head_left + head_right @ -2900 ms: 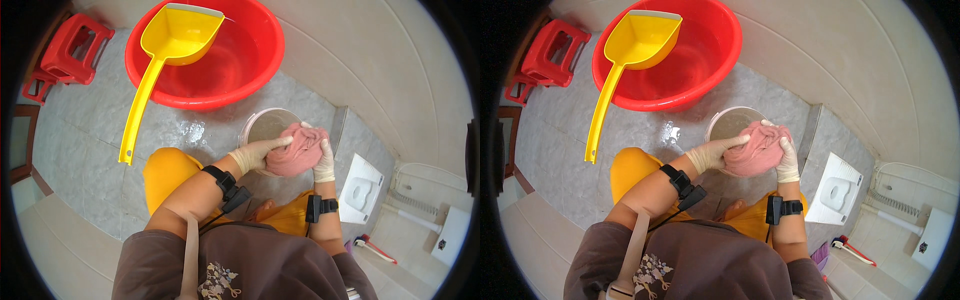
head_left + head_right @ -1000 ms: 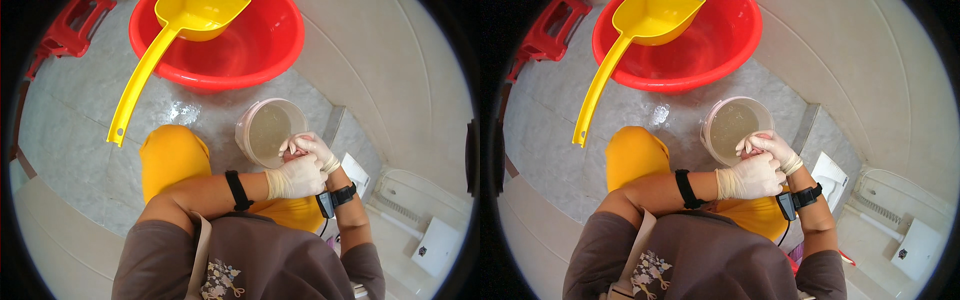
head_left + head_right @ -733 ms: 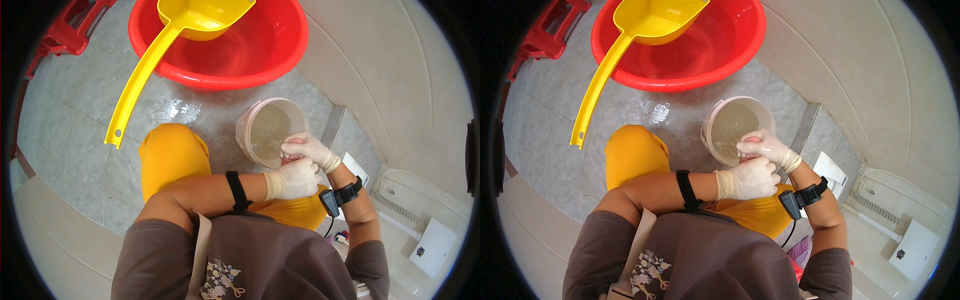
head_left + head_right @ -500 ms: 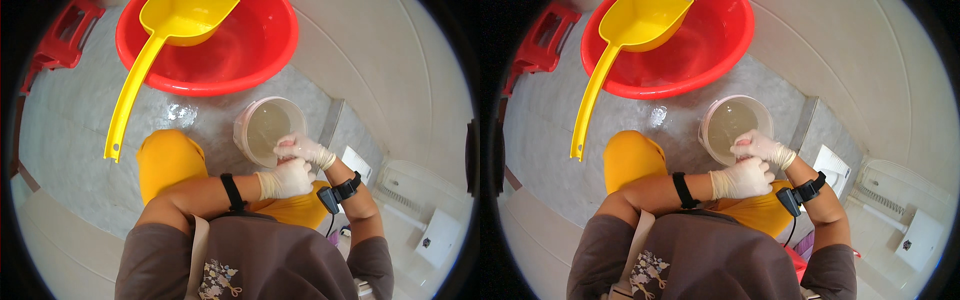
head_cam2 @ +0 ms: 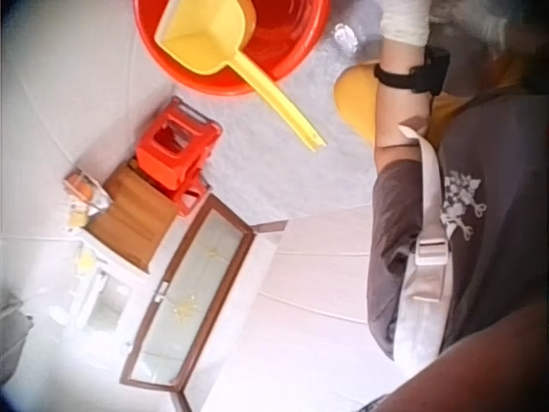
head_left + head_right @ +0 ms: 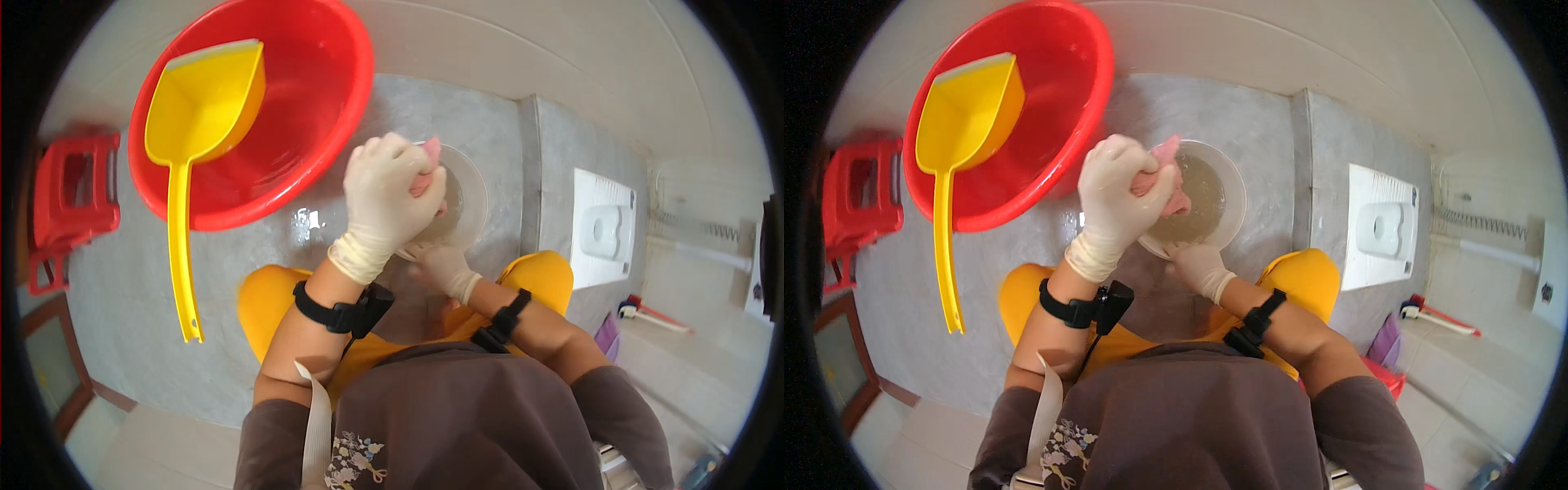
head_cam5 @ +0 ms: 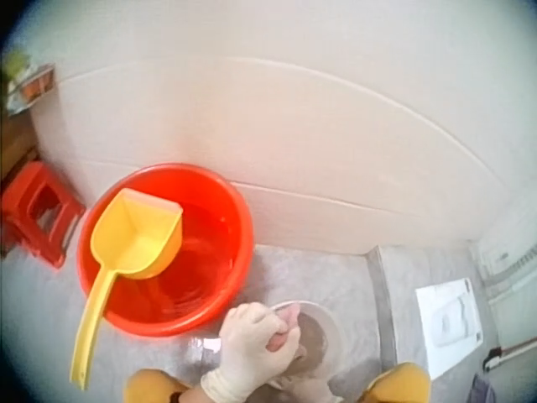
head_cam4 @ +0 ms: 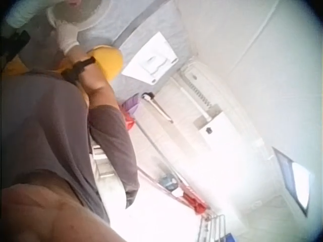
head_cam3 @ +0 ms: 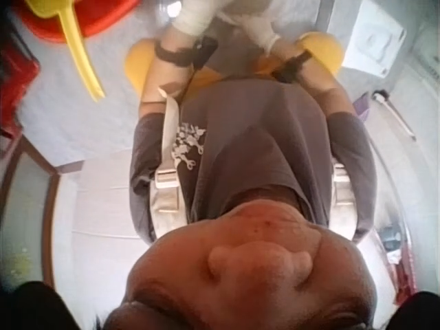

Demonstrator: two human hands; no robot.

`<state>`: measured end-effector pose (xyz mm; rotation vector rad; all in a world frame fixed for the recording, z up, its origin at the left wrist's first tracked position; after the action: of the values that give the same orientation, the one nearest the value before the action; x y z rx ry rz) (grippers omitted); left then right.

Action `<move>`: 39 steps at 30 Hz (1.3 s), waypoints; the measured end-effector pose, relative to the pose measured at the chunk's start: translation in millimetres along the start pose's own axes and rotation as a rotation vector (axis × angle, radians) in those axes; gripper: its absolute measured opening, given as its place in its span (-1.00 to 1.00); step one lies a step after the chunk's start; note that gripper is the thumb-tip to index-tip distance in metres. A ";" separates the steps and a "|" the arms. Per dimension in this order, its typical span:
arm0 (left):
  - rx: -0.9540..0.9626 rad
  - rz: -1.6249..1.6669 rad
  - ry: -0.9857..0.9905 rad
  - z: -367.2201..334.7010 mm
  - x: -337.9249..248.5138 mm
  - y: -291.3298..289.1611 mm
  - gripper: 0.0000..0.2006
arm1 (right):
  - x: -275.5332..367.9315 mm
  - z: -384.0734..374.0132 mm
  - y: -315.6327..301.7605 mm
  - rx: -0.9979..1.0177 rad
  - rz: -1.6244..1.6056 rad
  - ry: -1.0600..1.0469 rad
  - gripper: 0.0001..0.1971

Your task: The person is washing and wringing out a pink cleaning cloth in a bucket of water.

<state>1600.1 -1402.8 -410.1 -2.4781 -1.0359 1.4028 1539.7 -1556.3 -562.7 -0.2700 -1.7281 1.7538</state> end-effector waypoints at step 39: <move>0.153 0.238 -0.510 51.6 43.5 77.1 -0.78 | -358.6 323.5 -177.6 -1.454 -1.574 0.852 -0.56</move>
<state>1613.0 -1446.5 -501.8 -2.2408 -0.6706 2.1715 1684.0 -2040.1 -463.6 -0.0981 -1.3460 -0.7685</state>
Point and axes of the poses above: each hand's wrist, its own z-axis away from the middle knuckle, its own y-axis out of the palm, x = y × z, the point moved 6 cm from there along -z, towards the middle knuckle, and after that the axes turned 1 degree about -y, right-handed, at the moved point
